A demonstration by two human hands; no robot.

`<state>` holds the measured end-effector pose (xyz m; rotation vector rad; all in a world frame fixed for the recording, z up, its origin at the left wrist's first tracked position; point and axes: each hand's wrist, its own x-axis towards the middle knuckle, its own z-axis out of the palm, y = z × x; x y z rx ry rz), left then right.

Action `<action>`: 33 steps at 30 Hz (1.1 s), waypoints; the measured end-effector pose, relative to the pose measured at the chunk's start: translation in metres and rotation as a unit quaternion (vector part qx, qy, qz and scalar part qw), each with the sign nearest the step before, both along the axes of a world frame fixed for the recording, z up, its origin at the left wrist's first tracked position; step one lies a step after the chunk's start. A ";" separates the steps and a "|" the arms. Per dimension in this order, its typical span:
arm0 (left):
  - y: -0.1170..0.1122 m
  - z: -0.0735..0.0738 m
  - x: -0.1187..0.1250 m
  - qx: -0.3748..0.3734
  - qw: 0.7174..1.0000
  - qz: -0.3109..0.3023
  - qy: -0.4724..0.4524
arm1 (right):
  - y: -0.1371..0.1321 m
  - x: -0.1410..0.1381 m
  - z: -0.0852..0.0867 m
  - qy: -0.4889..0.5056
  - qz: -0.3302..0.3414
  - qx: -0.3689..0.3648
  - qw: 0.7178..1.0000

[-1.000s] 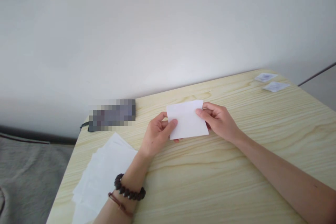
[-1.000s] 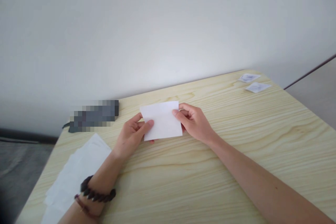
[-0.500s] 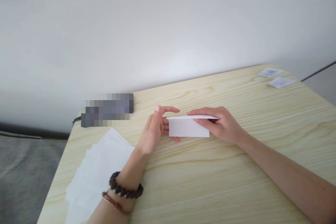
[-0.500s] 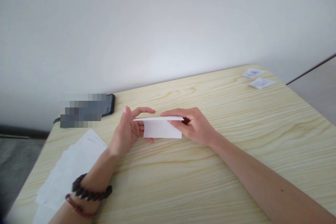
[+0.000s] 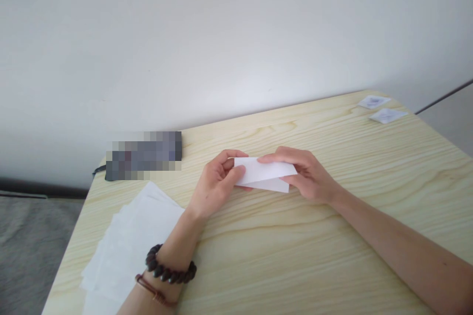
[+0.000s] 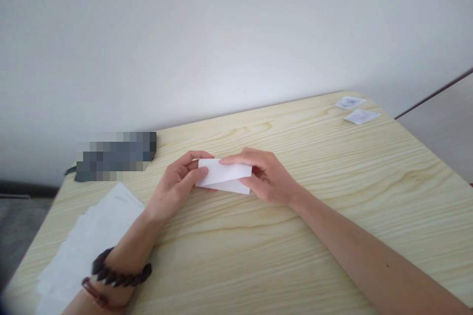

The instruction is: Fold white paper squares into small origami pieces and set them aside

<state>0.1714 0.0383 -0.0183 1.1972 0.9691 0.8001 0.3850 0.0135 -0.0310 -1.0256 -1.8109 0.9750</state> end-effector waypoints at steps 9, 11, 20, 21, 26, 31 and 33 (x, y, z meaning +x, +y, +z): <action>0.000 -0.002 0.003 0.024 1.000 0.009 -0.014 | -0.003 -0.006 0.000 0.051 -0.102 -0.115 0.987; -0.001 -0.001 0.004 0.028 1.000 0.010 -0.007 | -0.003 -0.009 0.001 0.018 -0.135 -0.118 0.984; -0.003 0.000 0.003 0.075 0.994 0.014 0.074 | -0.004 -0.010 0.003 0.017 -0.096 -0.106 0.990; -0.003 0.000 0.004 0.073 0.995 0.013 0.071 | -0.004 -0.009 0.003 0.013 -0.094 -0.112 0.989; -0.003 0.000 0.004 0.072 0.995 0.014 0.064 | -0.003 -0.009 0.002 0.009 -0.094 -0.124 0.988; -0.003 0.002 0.004 0.085 0.992 0.018 0.088 | -0.003 -0.009 0.002 0.014 -0.089 -0.123 0.988; -0.002 0.003 0.004 0.098 0.990 0.022 0.104 | -0.003 -0.009 0.003 0.012 -0.089 -0.122 0.988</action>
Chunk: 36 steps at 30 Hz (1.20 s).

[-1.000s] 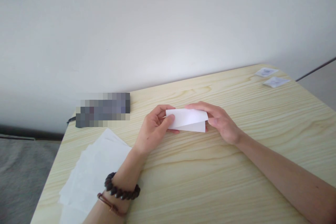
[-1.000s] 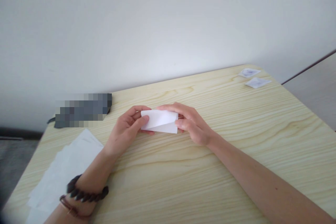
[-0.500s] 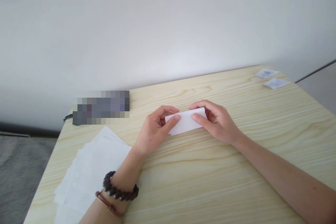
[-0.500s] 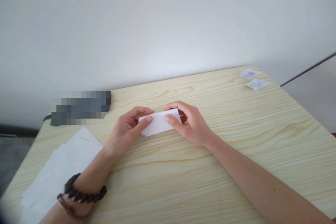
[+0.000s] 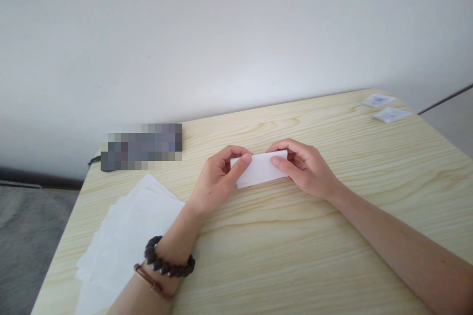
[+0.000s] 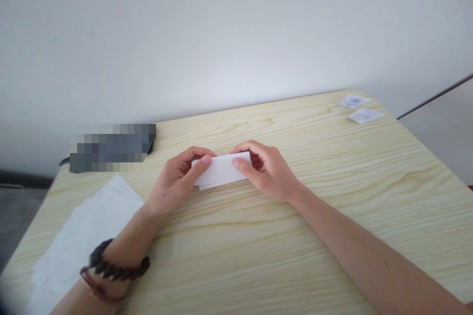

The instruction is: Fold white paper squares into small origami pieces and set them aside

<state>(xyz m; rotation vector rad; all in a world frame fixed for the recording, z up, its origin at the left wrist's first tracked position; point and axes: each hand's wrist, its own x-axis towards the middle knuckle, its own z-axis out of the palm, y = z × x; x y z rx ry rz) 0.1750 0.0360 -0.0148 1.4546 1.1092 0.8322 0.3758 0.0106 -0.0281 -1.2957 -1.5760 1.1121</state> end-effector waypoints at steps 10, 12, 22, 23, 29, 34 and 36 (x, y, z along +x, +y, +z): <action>0.001 -0.004 0.000 -0.014 1.000 -0.006 -0.014 | 0.000 0.000 0.002 -0.001 -0.007 -0.006 1.000; 0.001 -0.005 0.000 -0.010 1.000 -0.008 -0.012 | 0.000 0.000 0.002 0.001 -0.006 -0.004 1.000; 0.000 -0.007 0.001 -0.032 0.999 -0.005 -0.034 | 0.000 0.000 0.003 -0.016 -0.007 -0.007 1.000; 0.001 -0.007 0.001 -0.036 0.999 -0.003 -0.037 | 0.000 -0.001 0.003 -0.018 -0.007 -0.005 1.000; 0.001 -0.007 0.000 -0.033 0.999 0.003 -0.016 | 0.000 0.000 0.002 -0.013 -0.005 -0.001 1.000; 0.001 -0.005 0.000 -0.037 0.999 -0.005 -0.013 | 0.000 0.000 0.000 0.006 0.003 0.012 1.000; 0.001 -0.004 0.001 -0.047 0.998 -0.009 -0.029 | 0.001 0.000 -0.001 0.012 0.006 0.016 1.000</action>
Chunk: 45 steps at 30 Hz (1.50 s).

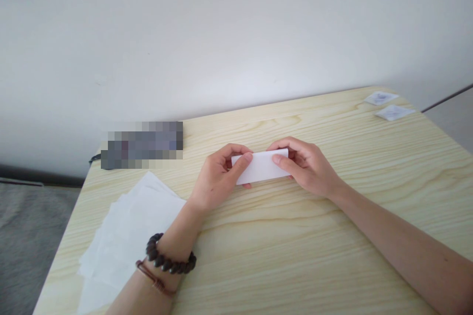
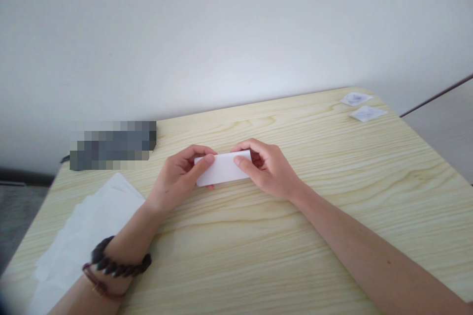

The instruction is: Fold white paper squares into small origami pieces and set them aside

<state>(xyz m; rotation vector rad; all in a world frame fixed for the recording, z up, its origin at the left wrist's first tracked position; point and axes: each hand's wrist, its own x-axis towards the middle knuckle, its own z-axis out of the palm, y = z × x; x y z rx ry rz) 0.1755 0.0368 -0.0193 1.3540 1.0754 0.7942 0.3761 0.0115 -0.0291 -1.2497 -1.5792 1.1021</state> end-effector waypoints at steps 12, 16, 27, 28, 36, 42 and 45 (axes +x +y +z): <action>0.000 0.000 0.000 -0.003 1.000 -0.007 -0.021 | 0.000 0.000 0.001 0.003 0.000 0.010 1.000; 0.000 0.000 0.001 -0.004 1.000 -0.007 -0.027 | 0.000 -0.001 0.001 0.002 0.001 0.009 1.000; 0.000 0.000 0.002 -0.002 1.000 -0.002 -0.015 | 0.000 0.001 0.000 -0.037 -0.013 0.011 0.999; 0.000 0.000 0.002 -0.002 1.000 -0.003 -0.016 | 0.000 0.001 0.001 -0.038 -0.014 0.010 0.999; 0.000 -0.002 0.000 -0.002 1.000 -0.001 0.000 | 0.000 0.001 0.003 -0.023 -0.008 0.001 1.000; 0.000 -0.002 0.000 -0.003 1.000 -0.005 -0.007 | 0.000 0.002 0.001 -0.029 -0.008 0.001 1.000; 0.000 -0.003 0.000 -0.007 1.000 -0.003 -0.010 | 0.000 0.002 0.001 -0.027 -0.007 0.003 1.000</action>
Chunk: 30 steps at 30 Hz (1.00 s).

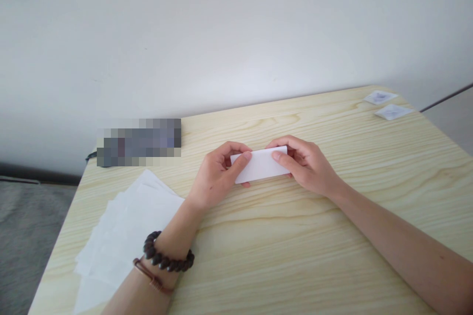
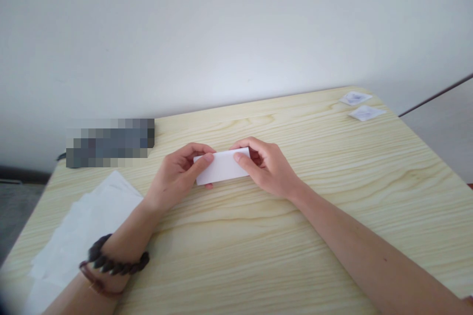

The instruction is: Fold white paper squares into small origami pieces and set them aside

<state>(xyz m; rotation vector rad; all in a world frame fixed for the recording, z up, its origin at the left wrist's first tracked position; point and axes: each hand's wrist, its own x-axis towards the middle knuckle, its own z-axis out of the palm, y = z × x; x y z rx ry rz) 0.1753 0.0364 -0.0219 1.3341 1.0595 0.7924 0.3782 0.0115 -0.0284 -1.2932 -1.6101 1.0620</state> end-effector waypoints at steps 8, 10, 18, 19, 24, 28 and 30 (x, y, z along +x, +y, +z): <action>0.000 0.000 0.000 0.001 1.000 0.004 0.012 | 0.000 0.000 -0.001 -0.009 -0.001 0.001 1.000; 0.000 0.000 0.000 0.003 1.000 0.004 0.012 | 0.000 0.001 -0.002 -0.016 -0.005 0.002 1.000; 0.000 0.000 0.000 0.004 1.000 -0.002 0.002 | 0.000 0.000 -0.001 -0.016 -0.003 0.008 1.000; 0.000 0.000 0.001 0.000 1.000 -0.001 -0.001 | 0.000 0.000 -0.001 -0.014 -0.002 0.008 1.000; 0.000 -0.001 0.000 0.000 1.000 -0.002 0.005 | -0.001 0.000 -0.001 -0.008 0.002 0.008 1.000; 0.001 -0.002 -0.001 0.029 0.999 0.003 0.040 | 0.000 0.001 -0.001 -0.009 0.001 0.004 1.000; 0.001 -0.001 -0.001 0.032 0.999 0.004 0.043 | 0.000 0.001 -0.001 -0.012 -0.002 0.006 1.000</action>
